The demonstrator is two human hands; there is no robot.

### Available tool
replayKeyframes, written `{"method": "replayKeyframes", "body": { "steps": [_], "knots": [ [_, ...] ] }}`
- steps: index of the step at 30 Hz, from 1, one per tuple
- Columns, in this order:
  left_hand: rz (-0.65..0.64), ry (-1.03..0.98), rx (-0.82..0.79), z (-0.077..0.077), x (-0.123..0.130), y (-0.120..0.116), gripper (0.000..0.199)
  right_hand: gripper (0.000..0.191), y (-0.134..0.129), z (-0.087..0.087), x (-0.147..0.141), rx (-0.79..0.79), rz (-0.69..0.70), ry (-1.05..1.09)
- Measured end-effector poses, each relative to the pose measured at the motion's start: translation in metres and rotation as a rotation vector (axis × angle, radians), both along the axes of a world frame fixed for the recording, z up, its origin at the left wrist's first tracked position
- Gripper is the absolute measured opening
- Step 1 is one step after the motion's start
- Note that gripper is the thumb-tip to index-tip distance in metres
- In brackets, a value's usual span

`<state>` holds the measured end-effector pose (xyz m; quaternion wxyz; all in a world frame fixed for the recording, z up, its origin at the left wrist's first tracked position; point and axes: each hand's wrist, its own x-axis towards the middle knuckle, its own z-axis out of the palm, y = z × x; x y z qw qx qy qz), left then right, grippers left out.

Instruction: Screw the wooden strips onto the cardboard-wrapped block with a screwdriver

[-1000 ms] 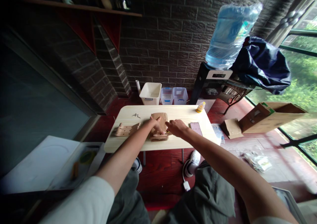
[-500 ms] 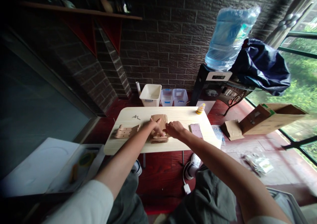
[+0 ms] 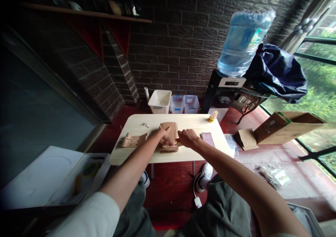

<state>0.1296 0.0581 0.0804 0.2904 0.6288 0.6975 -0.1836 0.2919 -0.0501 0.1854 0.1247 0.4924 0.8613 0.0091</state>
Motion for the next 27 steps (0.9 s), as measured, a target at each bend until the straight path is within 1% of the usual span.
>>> {"method": "replayKeyframes", "body": {
  "steps": [3,4,6,9,10,12,15,17,20,22,25,27],
  "knots": [
    [-0.003,0.005,-0.002,0.001,-0.001,0.000,0.161,0.037,-0.001,-0.003,0.003,-0.014,0.088,0.061],
    [-0.004,0.004,-0.001,0.001,-0.001,0.000,0.160,0.035,-0.001,-0.003,0.003,-0.013,0.098,0.061],
    [-0.004,0.010,-0.002,0.001,-0.001,-0.001,0.158,0.033,-0.001,-0.003,0.000,0.005,0.063,0.033],
    [-0.010,0.017,-0.005,0.003,0.000,-0.003,0.159,0.047,-0.003,-0.003,-0.004,0.027,-0.036,-0.007],
    [-0.013,0.012,-0.007,0.004,0.000,-0.003,0.161,0.048,-0.003,-0.003,-0.004,0.030,-0.047,-0.002],
    [-0.011,0.009,-0.016,0.007,0.000,-0.004,0.162,0.043,-0.004,-0.002,-0.003,0.020,-0.020,0.030],
    [-0.004,0.012,-0.021,0.010,-0.001,-0.006,0.163,0.035,-0.005,-0.001,0.000,-0.011,0.075,0.064],
    [-0.008,-0.002,-0.010,0.011,-0.001,-0.006,0.163,0.031,-0.005,0.001,-0.001,-0.020,0.082,0.048],
    [-0.024,0.001,0.003,0.010,0.000,-0.006,0.163,0.035,-0.004,0.003,-0.004,0.005,0.009,0.019],
    [-0.023,0.025,0.007,0.007,0.000,-0.004,0.159,0.036,-0.004,0.004,-0.006,0.020,-0.010,0.024],
    [-0.003,0.031,0.020,0.003,0.000,-0.001,0.152,0.029,-0.003,0.005,-0.005,0.012,0.049,0.049],
    [0.008,0.014,0.019,0.000,-0.001,0.001,0.152,0.027,-0.003,0.004,-0.004,-0.001,0.075,0.051]
  ]
}}
